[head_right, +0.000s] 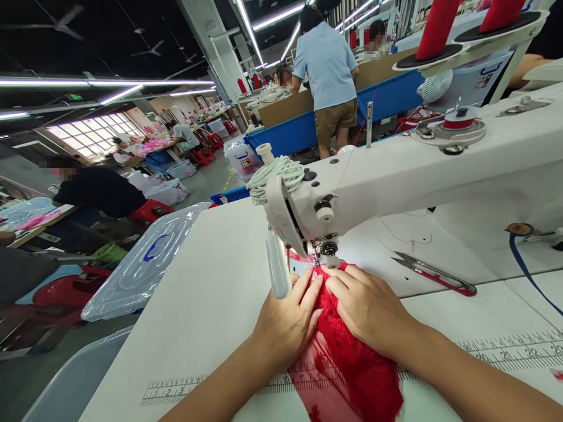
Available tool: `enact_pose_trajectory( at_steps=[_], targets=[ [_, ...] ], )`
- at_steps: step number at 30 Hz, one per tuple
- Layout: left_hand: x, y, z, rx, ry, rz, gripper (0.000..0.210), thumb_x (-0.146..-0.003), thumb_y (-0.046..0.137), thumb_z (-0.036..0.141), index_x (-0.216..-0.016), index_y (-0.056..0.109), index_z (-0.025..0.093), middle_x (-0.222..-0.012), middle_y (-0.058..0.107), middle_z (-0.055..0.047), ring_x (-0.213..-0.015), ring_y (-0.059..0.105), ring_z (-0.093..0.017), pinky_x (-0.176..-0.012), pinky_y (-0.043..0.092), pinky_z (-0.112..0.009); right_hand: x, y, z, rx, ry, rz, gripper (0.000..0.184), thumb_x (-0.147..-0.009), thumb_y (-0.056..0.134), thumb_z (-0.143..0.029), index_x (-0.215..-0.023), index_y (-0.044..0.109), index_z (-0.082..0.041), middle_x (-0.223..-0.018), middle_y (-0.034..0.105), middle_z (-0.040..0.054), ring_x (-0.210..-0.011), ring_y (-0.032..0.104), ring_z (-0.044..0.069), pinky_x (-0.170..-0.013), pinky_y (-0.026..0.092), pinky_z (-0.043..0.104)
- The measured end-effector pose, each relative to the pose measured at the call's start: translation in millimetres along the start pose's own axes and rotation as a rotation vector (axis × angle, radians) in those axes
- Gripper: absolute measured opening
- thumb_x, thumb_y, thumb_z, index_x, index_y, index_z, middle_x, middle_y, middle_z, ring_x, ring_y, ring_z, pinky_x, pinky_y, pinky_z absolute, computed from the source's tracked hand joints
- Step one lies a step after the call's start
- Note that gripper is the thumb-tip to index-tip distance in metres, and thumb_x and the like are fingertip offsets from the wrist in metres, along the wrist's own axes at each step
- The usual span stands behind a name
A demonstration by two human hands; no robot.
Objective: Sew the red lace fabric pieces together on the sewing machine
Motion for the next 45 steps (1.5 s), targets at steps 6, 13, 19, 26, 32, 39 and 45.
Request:
enact_pose_trajectory(
  at_steps=[6,13,19,26,32,39,45],
  targets=[
    [-4.1,-5.9,-1.0,0.033,-0.002,-0.030,0.039,-0.094,0.050,0.028,-0.128,0.056,0.012,-0.125,0.063,-0.017,-0.101,0.059,-0.031,-0.087,0.052,-0.045,-0.9,1.2,0.6,0.020,0.007,-0.010,0.028,-0.084,0.039,-0.006,-0.090,0.063,-0.019,-0.112,0.075,0.0100,-0.088,0.069,0.023,-0.071,0.059,0.034],
    [-7.8,-10.0,-1.9,0.072,-0.016,-0.048,0.031,-0.090,0.048,0.024,-0.117,0.057,0.011,-0.129,0.062,-0.019,-0.101,0.059,-0.031,-0.086,0.052,-0.046,-1.0,2.6,2.4,-0.004,0.032,-0.039,0.028,-0.080,0.041,-0.005,-0.089,0.063,-0.019,-0.118,0.073,0.0103,-0.090,0.068,0.023,-0.072,0.058,0.034],
    [-8.7,-11.6,-2.2,0.080,-0.014,-0.017,0.025,-0.089,0.047,0.023,-0.110,0.058,0.014,-0.130,0.062,-0.019,-0.101,0.060,-0.031,-0.083,0.052,-0.045,0.0,5.7,2.3,-0.022,0.067,-0.052,0.030,-0.079,0.040,-0.005,-0.090,0.065,-0.019,-0.119,0.073,0.0105,-0.091,0.066,0.023,-0.073,0.057,0.035],
    [-8.6,-11.9,-2.2,0.061,-0.010,-0.001,0.022,-0.089,0.050,0.024,-0.108,0.056,0.014,-0.123,0.064,-0.017,-0.101,0.061,-0.030,-0.087,0.053,-0.046,-0.3,7.4,3.9,-0.040,0.084,-0.102,0.036,-0.080,0.039,-0.005,-0.097,0.067,-0.018,-0.121,0.071,0.0115,-0.095,0.065,0.024,-0.075,0.057,0.038],
    [-8.3,-8.7,-3.6,0.059,-0.016,-0.001,0.018,-0.089,0.051,0.023,-0.104,0.055,0.014,-0.114,0.066,-0.017,-0.105,0.061,-0.031,-0.091,0.052,-0.047,-0.8,6.7,3.6,-0.025,0.073,-0.093,0.029,-0.080,0.038,-0.004,-0.089,0.061,-0.019,-0.121,0.071,0.0118,-0.092,0.065,0.024,-0.073,0.057,0.037],
    [-7.2,-5.5,-6.6,0.063,-0.019,0.005,0.017,-0.090,0.049,0.024,-0.102,0.058,0.015,-0.111,0.066,-0.015,-0.105,0.061,-0.031,-0.091,0.051,-0.047,-1.9,6.5,5.7,-0.056,0.045,-0.061,0.026,-0.085,0.039,-0.006,-0.090,0.061,-0.020,-0.119,0.072,0.0109,-0.092,0.065,0.023,-0.075,0.057,0.035],
    [-9.9,-7.8,-10.5,0.085,0.021,0.098,0.020,-0.088,0.050,0.021,-0.105,0.058,0.014,-0.111,0.065,-0.017,-0.109,0.060,-0.031,-0.098,0.050,-0.048,-1.7,5.0,2.8,-0.060,-0.027,-0.032,0.025,-0.097,0.041,-0.016,-0.100,0.066,-0.016,-0.115,0.071,0.0137,-0.098,0.065,0.025,-0.086,0.058,0.041]
  ],
)
Point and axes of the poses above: each hand's wrist, its own x-axis away from the middle knuckle, its own y-axis out of the palm, z = x × y, the point moved 2 cm from there along -x, towards the middle knuckle
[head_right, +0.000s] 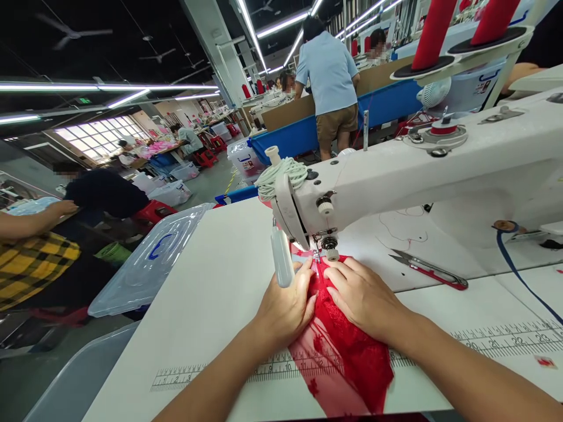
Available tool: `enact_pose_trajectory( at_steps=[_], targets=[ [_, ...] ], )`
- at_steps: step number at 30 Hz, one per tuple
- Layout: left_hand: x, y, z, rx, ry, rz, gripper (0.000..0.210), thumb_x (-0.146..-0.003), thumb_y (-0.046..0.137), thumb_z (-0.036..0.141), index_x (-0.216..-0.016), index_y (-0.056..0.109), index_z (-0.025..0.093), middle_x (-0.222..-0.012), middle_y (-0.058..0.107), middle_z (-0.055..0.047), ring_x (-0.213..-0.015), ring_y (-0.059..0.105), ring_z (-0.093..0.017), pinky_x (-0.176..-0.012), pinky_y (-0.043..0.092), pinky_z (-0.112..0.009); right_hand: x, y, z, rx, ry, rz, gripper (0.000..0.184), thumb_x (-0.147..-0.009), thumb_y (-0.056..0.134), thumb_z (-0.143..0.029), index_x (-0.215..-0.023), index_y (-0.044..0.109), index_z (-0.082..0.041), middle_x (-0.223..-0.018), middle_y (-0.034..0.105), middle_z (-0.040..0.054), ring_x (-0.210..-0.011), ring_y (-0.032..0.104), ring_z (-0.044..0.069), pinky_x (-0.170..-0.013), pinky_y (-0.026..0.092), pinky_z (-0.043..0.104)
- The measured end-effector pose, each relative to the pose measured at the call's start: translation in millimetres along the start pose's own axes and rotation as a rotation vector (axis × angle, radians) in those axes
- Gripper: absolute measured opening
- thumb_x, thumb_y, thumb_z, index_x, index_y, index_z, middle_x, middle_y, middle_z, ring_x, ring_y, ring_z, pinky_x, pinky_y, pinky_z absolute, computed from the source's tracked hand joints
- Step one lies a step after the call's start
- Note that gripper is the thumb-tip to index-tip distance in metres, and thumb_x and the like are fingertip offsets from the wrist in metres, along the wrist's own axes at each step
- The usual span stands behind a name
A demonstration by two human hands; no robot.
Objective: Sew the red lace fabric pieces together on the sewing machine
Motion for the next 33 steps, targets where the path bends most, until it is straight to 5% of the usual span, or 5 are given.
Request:
enact_pose_trajectory(
  at_steps=[6,9,13,18,33],
  targets=[
    [-0.7,1.7,2.3,0.039,0.106,-0.003,0.030,-0.092,0.032,0.005,-0.098,0.059,0.017,-0.089,0.064,-0.008,-0.079,0.062,-0.020,-0.069,0.055,-0.032,11.1,2.4,-1.8,-0.018,0.003,0.077,0.033,-0.091,0.039,-0.008,-0.106,0.067,-0.016,-0.125,0.065,0.0158,-0.108,0.064,0.026,-0.088,0.058,0.042],
    [3.5,-0.4,2.3,0.084,0.112,-0.106,0.029,-0.101,0.033,0.024,-0.108,0.060,0.014,-0.087,0.062,-0.009,-0.077,0.061,-0.022,-0.062,0.052,-0.032,13.1,-1.3,-1.6,0.004,-0.069,0.070,0.032,-0.089,0.040,-0.006,-0.104,0.068,-0.015,-0.114,0.070,0.0139,-0.100,0.066,0.026,-0.081,0.060,0.042],
    [6.9,-5.4,1.6,0.077,0.085,-0.169,0.061,-0.104,0.021,0.057,-0.118,0.060,0.012,-0.093,0.062,-0.011,-0.074,0.059,-0.022,-0.060,0.050,-0.032,12.1,-8.7,-0.5,0.041,-0.123,0.066,0.032,-0.088,0.042,-0.005,-0.101,0.070,-0.015,-0.104,0.074,0.0115,-0.096,0.067,0.025,-0.076,0.061,0.039],
    [9.9,-4.8,2.8,0.010,0.121,-0.086,0.090,-0.097,-0.003,0.066,-0.121,0.065,0.012,-0.112,0.063,-0.019,-0.083,0.061,-0.024,-0.068,0.053,-0.035,13.2,-10.5,-0.4,0.114,-0.137,0.110,0.036,-0.088,0.040,-0.005,-0.102,0.072,-0.014,-0.103,0.076,0.0123,-0.097,0.069,0.024,-0.074,0.062,0.038],
    [12.6,-2.9,6.7,-0.046,0.113,0.089,0.090,-0.099,-0.001,0.065,-0.124,0.069,0.014,-0.104,0.070,-0.018,-0.088,0.062,-0.027,-0.078,0.049,-0.040,12.4,-8.6,-2.1,0.169,-0.134,0.123,0.036,-0.086,0.040,-0.003,-0.101,0.071,-0.013,-0.105,0.077,0.0095,-0.100,0.070,0.024,-0.076,0.060,0.034]
  ],
)
Point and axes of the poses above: each hand's wrist, its own x-axis away from the middle knuckle, its own y-axis out of the palm, z = x × y, the point moved 2 cm from there along -x, towards the middle knuckle
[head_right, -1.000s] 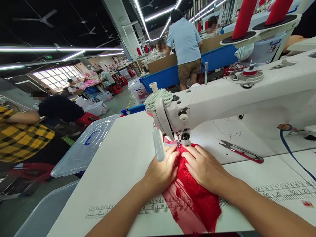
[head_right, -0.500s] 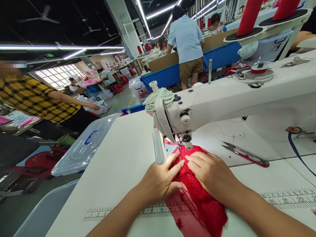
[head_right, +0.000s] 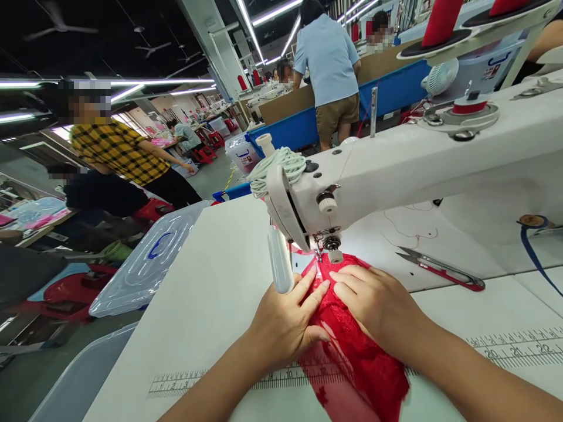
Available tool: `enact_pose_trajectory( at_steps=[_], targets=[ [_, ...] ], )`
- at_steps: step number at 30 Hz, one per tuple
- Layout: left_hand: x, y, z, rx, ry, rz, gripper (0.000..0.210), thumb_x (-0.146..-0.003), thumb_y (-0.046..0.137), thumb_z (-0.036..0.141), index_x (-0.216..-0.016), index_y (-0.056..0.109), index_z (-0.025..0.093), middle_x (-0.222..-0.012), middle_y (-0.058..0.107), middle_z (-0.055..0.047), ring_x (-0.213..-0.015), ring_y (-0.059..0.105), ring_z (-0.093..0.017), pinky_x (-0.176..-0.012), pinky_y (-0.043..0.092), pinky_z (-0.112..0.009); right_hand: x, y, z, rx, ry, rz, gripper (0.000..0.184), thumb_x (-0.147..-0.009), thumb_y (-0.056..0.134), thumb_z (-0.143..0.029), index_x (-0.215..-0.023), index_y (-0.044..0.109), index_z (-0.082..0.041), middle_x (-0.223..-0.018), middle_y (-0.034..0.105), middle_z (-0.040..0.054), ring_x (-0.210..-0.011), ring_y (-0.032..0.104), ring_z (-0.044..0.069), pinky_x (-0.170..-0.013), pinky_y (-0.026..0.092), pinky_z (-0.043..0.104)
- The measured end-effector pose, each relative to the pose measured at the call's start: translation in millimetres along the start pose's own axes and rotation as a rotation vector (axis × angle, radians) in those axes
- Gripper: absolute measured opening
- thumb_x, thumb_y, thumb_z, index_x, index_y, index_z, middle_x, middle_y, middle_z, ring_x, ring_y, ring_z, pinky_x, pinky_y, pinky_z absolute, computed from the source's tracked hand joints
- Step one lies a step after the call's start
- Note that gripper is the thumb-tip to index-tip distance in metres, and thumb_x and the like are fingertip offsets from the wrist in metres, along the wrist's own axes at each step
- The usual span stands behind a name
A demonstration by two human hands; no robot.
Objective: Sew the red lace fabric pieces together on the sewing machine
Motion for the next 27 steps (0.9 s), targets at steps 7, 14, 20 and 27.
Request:
enact_pose_trajectory(
  at_steps=[7,14,20,27],
  targets=[
    [-0.3,1.9,-3.1,-0.027,-0.026,-0.029,0.086,-0.099,0.004,0.067,-0.127,0.068,0.015,-0.091,0.070,-0.014,-0.086,0.061,-0.027,-0.081,0.047,-0.039,-6.1,0.4,1.6,-0.024,0.012,0.000,0.034,-0.095,0.039,-0.010,-0.097,0.072,-0.013,-0.101,0.076,0.0123,-0.096,0.070,0.024,-0.077,0.060,0.035],
    [-2.4,3.4,-8.2,-0.068,-0.020,-0.022,0.073,-0.102,0.018,0.064,-0.129,0.066,0.017,-0.093,0.071,-0.012,-0.090,0.061,-0.027,-0.082,0.046,-0.038,-7.2,5.2,6.3,-0.016,0.033,0.023,0.033,-0.093,0.040,-0.007,-0.104,0.071,-0.013,-0.103,0.076,0.0106,-0.097,0.068,0.022,-0.082,0.056,0.034],
    [-6.5,3.8,-12.8,-0.036,0.011,0.010,0.081,-0.102,0.010,0.065,-0.124,0.067,0.012,-0.103,0.069,-0.016,-0.093,0.062,-0.028,-0.085,0.049,-0.042,-12.6,4.8,6.7,-0.040,0.040,0.023,0.033,-0.094,0.038,-0.007,-0.101,0.069,-0.013,-0.097,0.075,0.0107,-0.087,0.067,0.022,-0.074,0.056,0.034],
    [-10.2,-2.2,-11.7,0.136,0.133,-0.026,0.067,-0.107,0.014,0.050,-0.108,0.067,0.010,-0.089,0.065,-0.010,-0.076,0.061,-0.021,-0.064,0.051,-0.034,-9.9,-10.2,-1.2,-0.167,-0.020,0.029,0.025,-0.092,0.042,-0.007,-0.093,0.065,-0.017,-0.094,0.069,0.0096,-0.083,0.061,0.021,-0.071,0.049,0.033]
  ],
)
Point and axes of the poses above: each hand's wrist, its own x-axis away from the middle knuckle, its own y-axis out of the palm, z = x × y, the point moved 2 cm from there along -x, towards the middle knuckle
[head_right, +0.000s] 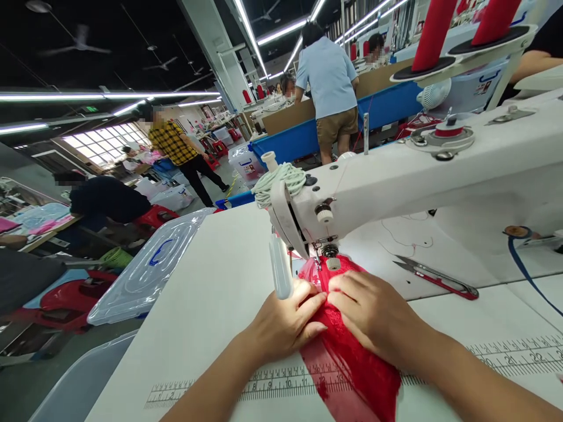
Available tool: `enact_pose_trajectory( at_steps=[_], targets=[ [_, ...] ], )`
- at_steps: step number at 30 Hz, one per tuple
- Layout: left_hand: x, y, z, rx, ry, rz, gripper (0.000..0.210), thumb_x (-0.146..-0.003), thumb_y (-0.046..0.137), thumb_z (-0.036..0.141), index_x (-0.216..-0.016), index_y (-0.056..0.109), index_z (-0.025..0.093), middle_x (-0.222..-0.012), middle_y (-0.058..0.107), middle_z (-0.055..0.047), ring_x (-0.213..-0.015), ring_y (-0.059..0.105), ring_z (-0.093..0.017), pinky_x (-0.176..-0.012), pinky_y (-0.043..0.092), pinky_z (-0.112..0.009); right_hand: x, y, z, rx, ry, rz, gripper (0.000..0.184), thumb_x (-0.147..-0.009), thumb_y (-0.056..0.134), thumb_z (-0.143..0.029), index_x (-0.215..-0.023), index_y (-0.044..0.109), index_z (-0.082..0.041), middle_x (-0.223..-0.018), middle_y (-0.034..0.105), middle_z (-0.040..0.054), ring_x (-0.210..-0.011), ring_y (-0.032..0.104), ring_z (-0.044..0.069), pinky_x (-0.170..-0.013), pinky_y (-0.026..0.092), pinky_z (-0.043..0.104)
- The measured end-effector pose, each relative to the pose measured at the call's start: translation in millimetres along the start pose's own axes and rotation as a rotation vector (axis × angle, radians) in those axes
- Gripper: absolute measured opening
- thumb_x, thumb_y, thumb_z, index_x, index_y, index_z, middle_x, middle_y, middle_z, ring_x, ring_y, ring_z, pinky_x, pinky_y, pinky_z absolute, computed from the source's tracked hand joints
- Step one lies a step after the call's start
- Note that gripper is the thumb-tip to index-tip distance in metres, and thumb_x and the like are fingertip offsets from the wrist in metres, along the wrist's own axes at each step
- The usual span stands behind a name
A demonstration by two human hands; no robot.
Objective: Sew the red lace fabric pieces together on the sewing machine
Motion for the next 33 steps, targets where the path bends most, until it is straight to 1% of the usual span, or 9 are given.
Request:
enact_pose_trajectory(
  at_steps=[3,7,10,13,17,21,24,29,33],
  targets=[
    [0.4,-0.8,0.3,0.063,-0.025,-0.005,0.057,-0.108,0.019,0.044,-0.107,0.066,0.012,-0.088,0.065,-0.009,-0.077,0.061,-0.020,-0.062,0.051,-0.032,3.8,0.2,-2.3,-0.053,0.013,-0.114,0.020,-0.091,0.044,-0.011,-0.085,0.061,-0.020,-0.081,0.063,0.0043,-0.072,0.056,0.018,-0.058,0.040,0.030],
    [2.8,1.4,-1.3,0.102,-0.096,-0.050,0.050,-0.107,0.024,0.043,-0.110,0.064,0.013,-0.088,0.063,-0.009,-0.080,0.062,-0.022,-0.064,0.054,-0.034,5.6,1.5,-2.6,0.010,-0.006,-0.100,0.026,-0.095,0.045,-0.018,-0.069,0.051,-0.022,-0.069,0.054,0.0002,-0.060,0.045,0.017,-0.053,0.028,0.031],
    [3.6,1.3,-0.2,0.087,-0.125,-0.071,0.053,-0.107,0.024,0.046,-0.114,0.063,0.011,-0.089,0.063,-0.011,-0.079,0.062,-0.023,-0.062,0.054,-0.034,6.0,3.3,-2.5,0.025,-0.012,-0.102,0.033,-0.098,0.045,-0.022,-0.065,0.047,-0.022,-0.064,0.050,-0.0010,-0.057,0.041,0.016,-0.053,0.025,0.031],
    [3.1,-0.8,3.3,0.089,-0.094,-0.080,0.059,-0.107,0.020,0.048,-0.121,0.062,0.009,-0.094,0.064,-0.013,-0.078,0.063,-0.022,-0.062,0.055,-0.032,5.7,4.2,-2.7,0.040,0.024,-0.081,0.034,-0.100,0.041,-0.021,-0.067,0.050,-0.022,-0.065,0.052,0.0000,-0.056,0.044,0.016,-0.052,0.027,0.031],
    [5.0,-1.0,5.6,0.078,-0.103,-0.119,0.067,-0.105,0.017,0.055,-0.120,0.064,0.010,-0.106,0.065,-0.017,-0.075,0.064,-0.021,-0.063,0.058,-0.035,3.7,4.0,-3.1,0.054,0.030,-0.062,0.030,-0.097,0.035,-0.012,-0.087,0.062,-0.019,-0.089,0.069,0.0068,-0.064,0.057,0.015,-0.052,0.036,0.028],
    [9.1,-0.2,7.4,-0.025,-0.085,-0.093,0.072,-0.103,0.019,0.061,-0.125,0.064,0.009,-0.124,0.063,-0.024,-0.090,0.067,-0.027,-0.068,0.060,-0.038,3.9,3.9,-1.5,0.061,0.014,-0.044,0.032,-0.096,0.037,-0.010,-0.091,0.068,-0.018,-0.091,0.075,0.0062,-0.063,0.063,0.016,-0.047,0.038,0.029],
    [9.6,-1.3,9.5,-0.066,-0.075,-0.069,0.076,-0.102,0.018,0.063,-0.125,0.064,0.007,-0.120,0.067,-0.023,-0.095,0.067,-0.030,-0.071,0.061,-0.039,5.8,4.4,0.0,0.082,0.015,-0.041,0.030,-0.093,0.040,-0.009,-0.089,0.069,-0.018,-0.090,0.076,0.0060,-0.065,0.066,0.017,-0.047,0.041,0.029],
    [7.9,-3.2,11.0,-0.063,-0.076,-0.046,0.076,-0.103,0.016,0.060,-0.121,0.067,0.007,-0.112,0.070,-0.021,-0.088,0.066,-0.027,-0.070,0.059,-0.038,7.4,4.5,0.7,0.069,0.011,-0.066,0.027,-0.091,0.043,-0.008,-0.090,0.067,-0.020,-0.094,0.076,0.0059,-0.070,0.068,0.016,-0.056,0.047,0.026],
    [9.3,-3.7,9.7,-0.059,-0.090,-0.053,0.071,-0.103,0.020,0.059,-0.122,0.067,0.009,-0.115,0.069,-0.020,-0.090,0.066,-0.027,-0.072,0.058,-0.038,6.1,3.7,-0.3,0.069,-0.005,-0.061,0.031,-0.091,0.040,-0.006,-0.089,0.069,-0.017,-0.094,0.076,0.0080,-0.070,0.068,0.017,-0.052,0.047,0.028]
  ],
)
Point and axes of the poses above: each hand's wrist, its own x-axis away from the middle knuckle, its own y-axis out of the palm, z = x × y, the point moved 2 cm from there along -x, towards the middle knuckle
